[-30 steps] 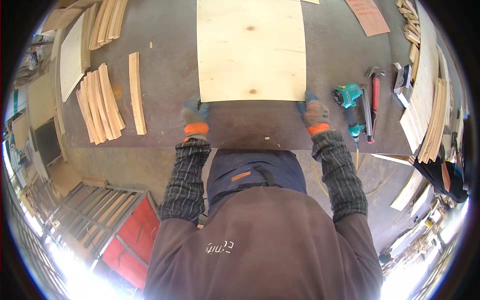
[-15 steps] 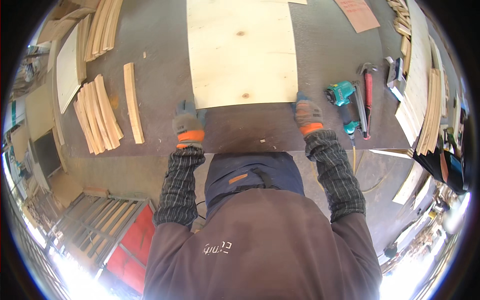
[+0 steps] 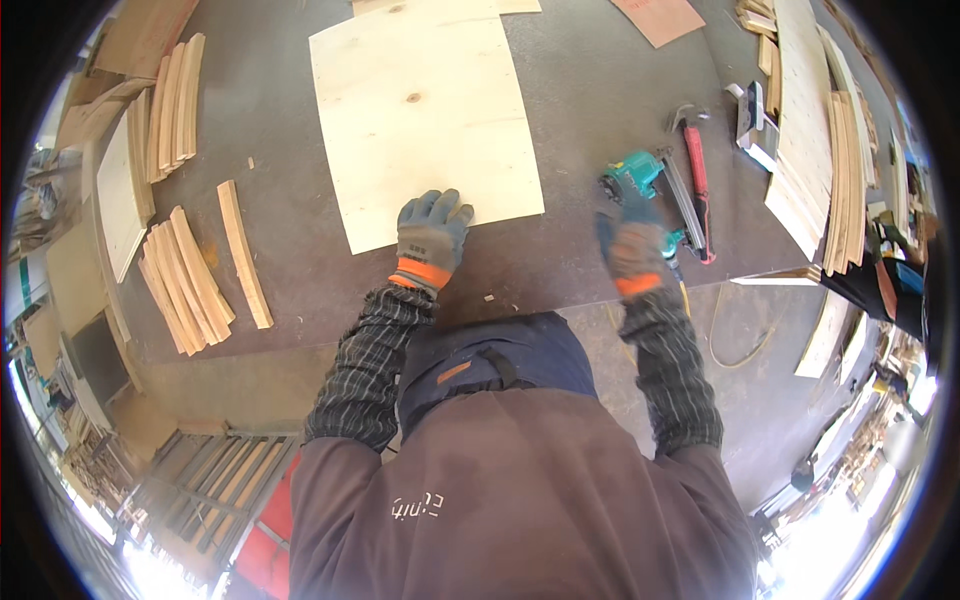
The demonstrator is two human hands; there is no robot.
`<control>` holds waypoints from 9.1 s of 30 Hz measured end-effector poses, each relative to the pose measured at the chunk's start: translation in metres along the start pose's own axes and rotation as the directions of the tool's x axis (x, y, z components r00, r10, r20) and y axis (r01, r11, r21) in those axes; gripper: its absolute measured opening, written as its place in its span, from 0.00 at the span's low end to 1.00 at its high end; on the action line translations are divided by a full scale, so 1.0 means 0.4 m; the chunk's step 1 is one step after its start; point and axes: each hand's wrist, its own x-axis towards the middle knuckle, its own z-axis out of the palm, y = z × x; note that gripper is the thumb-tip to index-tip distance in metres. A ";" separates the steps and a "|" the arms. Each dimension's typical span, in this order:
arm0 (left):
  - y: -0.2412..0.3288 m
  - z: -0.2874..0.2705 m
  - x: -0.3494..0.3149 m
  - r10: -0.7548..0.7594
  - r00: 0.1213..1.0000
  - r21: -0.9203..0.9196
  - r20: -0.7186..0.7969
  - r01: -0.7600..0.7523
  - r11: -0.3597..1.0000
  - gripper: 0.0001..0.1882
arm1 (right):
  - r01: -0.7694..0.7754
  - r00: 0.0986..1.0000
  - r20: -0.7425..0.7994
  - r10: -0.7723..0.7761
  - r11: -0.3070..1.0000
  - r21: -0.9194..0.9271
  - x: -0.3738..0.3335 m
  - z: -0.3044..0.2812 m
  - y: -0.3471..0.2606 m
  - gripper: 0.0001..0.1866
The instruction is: Assembling wooden frames using a pneumatic nail gun and a hammer.
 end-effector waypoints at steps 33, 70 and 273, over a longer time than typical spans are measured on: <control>0.010 0.017 -0.015 -0.027 0.997 0.041 -0.066 0.030 0.999 0.14 | -0.656 0.647 0.758 -0.080 0.449 0.607 -0.003 -0.172 -0.112 0.27; -0.363 -0.073 -0.318 -0.247 0.955 -0.202 -0.161 0.213 0.956 0.16 | -0.593 0.571 0.795 -0.205 0.567 0.572 0.058 0.045 -0.694 0.23; -0.293 -0.107 -0.291 -0.590 0.804 -0.189 0.072 0.592 0.784 0.52 | -0.535 0.782 0.372 0.500 0.845 -0.011 0.225 0.224 -0.333 0.35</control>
